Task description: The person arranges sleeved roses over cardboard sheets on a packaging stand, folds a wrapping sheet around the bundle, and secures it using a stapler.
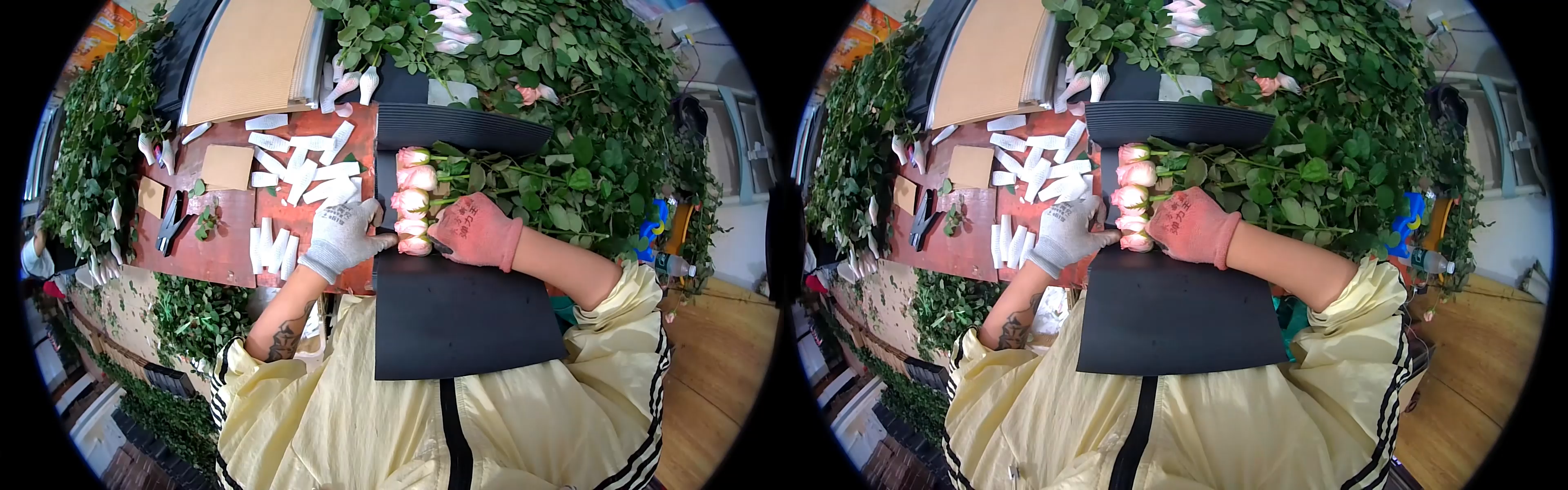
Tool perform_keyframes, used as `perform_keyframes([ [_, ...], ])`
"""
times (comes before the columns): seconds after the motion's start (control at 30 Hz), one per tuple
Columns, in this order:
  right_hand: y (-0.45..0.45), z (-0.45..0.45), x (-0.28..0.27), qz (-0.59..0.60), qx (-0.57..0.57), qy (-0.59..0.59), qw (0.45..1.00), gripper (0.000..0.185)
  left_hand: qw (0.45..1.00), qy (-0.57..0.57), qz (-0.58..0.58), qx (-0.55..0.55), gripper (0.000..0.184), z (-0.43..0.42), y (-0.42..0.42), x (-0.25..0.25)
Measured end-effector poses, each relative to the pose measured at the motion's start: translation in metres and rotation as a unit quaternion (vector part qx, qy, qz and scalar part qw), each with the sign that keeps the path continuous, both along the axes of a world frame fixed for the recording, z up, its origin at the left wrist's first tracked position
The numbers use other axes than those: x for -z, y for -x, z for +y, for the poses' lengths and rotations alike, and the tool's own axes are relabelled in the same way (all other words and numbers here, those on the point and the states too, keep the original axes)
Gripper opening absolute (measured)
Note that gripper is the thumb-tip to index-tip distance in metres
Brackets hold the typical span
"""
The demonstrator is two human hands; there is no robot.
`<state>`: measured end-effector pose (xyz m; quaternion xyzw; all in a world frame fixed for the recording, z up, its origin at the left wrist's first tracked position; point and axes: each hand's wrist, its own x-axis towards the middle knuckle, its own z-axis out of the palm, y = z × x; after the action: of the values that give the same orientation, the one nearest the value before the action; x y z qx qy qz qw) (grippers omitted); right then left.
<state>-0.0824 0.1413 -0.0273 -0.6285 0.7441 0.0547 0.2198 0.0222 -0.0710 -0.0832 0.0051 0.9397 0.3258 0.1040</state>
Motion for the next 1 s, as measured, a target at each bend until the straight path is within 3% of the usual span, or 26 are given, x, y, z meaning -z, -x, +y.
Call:
perform_keyframes([
  [0.1,-0.003,0.006,0.01,0.02,-0.005,0.041,0.999,0.024,1.0,0.013,-0.018,0.0,0.042,0.001,0.0,-0.003],
  [0.2,-0.004,0.004,0.006,-0.008,0.014,0.06,0.998,0.013,0.999,-0.028,0.012,-0.01,0.026,-0.004,-0.004,-0.01],
  [0.27,-0.004,0.006,0.006,-0.012,0.017,0.076,0.997,0.013,0.982,-0.175,0.067,0.037,0.03,-0.011,-0.002,-0.027],
  [0.3,-0.005,0.007,0.006,-0.018,0.014,0.092,0.995,0.013,0.981,-0.176,0.067,0.039,0.03,-0.009,-0.001,-0.032],
  [0.37,-0.004,0.003,0.001,-0.011,0.001,0.06,0.998,0.013,0.965,-0.181,0.095,0.162,0.029,-0.003,0.004,-0.041],
  [0.53,0.002,0.001,-0.02,-0.01,-0.008,0.009,1.0,0.013,0.977,-0.135,0.027,0.162,0.027,0.0,0.006,-0.028],
  [0.6,0.005,-0.004,-0.033,0.075,0.131,0.052,0.987,0.023,0.981,-0.107,0.036,0.16,0.027,0.0,0.003,-0.025],
  [0.7,0.01,0.0,0.005,0.226,0.061,0.048,0.971,0.025,0.98,-0.137,0.005,0.145,0.027,0.001,0.005,-0.031],
  [0.8,0.007,-0.002,0.008,0.139,0.071,0.095,0.983,0.022,0.972,-0.163,0.071,0.154,0.027,0.002,0.006,-0.029],
  [0.9,0.006,-0.004,-0.001,0.124,0.079,0.044,0.988,0.02,0.975,-0.149,0.064,0.155,0.027,0.001,0.006,-0.029],
  [1.0,0.006,-0.001,0.01,0.152,0.069,0.091,0.982,0.019,0.978,-0.114,0.063,0.165,0.03,0.001,0.01,-0.04],
])
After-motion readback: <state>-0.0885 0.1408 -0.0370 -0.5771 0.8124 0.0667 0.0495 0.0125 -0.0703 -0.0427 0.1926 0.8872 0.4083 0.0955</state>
